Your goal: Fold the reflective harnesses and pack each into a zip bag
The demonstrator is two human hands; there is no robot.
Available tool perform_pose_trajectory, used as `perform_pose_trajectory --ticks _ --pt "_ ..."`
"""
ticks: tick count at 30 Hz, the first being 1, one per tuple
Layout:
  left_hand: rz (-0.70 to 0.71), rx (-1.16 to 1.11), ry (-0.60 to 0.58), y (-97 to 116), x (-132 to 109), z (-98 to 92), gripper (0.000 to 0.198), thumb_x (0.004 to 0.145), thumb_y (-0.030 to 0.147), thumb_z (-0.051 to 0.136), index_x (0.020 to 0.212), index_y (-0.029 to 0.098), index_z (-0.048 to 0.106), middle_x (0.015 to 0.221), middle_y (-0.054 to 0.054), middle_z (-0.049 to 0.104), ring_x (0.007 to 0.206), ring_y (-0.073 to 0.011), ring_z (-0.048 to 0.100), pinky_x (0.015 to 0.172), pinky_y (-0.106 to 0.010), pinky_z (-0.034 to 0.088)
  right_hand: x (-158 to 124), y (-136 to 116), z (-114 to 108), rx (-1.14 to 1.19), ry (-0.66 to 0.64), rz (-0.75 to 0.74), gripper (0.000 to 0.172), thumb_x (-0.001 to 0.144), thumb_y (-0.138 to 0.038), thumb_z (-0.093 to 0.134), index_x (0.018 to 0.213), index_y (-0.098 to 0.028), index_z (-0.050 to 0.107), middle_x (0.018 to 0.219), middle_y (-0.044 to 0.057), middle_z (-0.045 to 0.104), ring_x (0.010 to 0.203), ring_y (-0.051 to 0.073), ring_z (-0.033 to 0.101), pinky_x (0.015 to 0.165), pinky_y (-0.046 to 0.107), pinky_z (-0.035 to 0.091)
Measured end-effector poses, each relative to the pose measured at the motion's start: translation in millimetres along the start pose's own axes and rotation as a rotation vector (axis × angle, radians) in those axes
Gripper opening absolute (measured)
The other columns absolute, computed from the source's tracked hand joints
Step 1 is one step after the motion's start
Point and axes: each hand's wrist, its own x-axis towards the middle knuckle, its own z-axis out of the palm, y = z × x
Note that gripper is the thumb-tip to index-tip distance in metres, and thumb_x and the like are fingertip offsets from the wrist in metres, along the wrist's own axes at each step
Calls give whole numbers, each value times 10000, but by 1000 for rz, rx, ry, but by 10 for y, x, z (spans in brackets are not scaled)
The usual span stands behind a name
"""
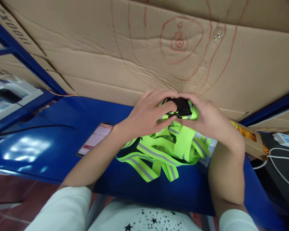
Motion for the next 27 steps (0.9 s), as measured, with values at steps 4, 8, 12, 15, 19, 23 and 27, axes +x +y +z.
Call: perform_pose_trajectory --ticks 4,8,12,15,19,23,27 --pt "-124 -172 -1 -13 41 -40 406 929 303 696 1295 209 550 1387 -149 616 1323 -253 589 1130 -427 475 27 -53 58 -125 60 -1 596 874 -251 702 1448 -262 540 1345 108 630 1282 363 599 1098 540 508" --pt "-171 -237 -78 -75 36 -146 264 994 282 612 1251 223 593 1331 -100 660 1277 -219 616 1108 -375 485 60 -65 89 -118 52 -17 575 892 -270 676 1448 -288 526 1340 102 619 1266 359 599 1082 540 512" --pt "-237 -91 -125 -159 -27 -142 302 974 253 630 1269 197 604 1270 -76 715 1177 -225 667 1032 -350 491 75 -69 168 -131 39 -37 585 901 -254 668 1464 -266 506 1359 117 605 1292 356 583 1090 531 498" --pt "-250 34 -227 -213 -62 -114 316 957 315 666 1240 175 645 1225 -93 742 1105 -259 703 940 -349 502 100 -49 304 -186 -9 -57 609 911 -240 662 1492 -240 479 1393 134 594 1337 363 557 1096 544 486" --pt "-295 186 -337 -288 -61 -138 268 926 419 689 1079 203 733 1066 -78 794 1004 -278 742 787 -323 485 162 11 453 -307 -65 -34 533 944 -303 654 1450 -198 524 1346 166 627 1305 391 577 1075 585 482" --pt "-443 195 -291 -438 -48 -284 304 902 468 663 1060 234 774 1039 -74 811 1014 -289 746 823 -346 500 101 136 271 -266 67 42 521 941 -371 670 1403 -151 568 1338 198 645 1257 385 618 1067 577 508" --pt "-600 -24 -58 -735 -106 -663 368 917 488 597 1173 263 737 1060 -12 805 1161 -254 699 966 -366 506 -247 436 -286 -156 430 232 522 969 -412 660 1444 -211 577 1416 186 643 1304 312 636 1153 483 472"
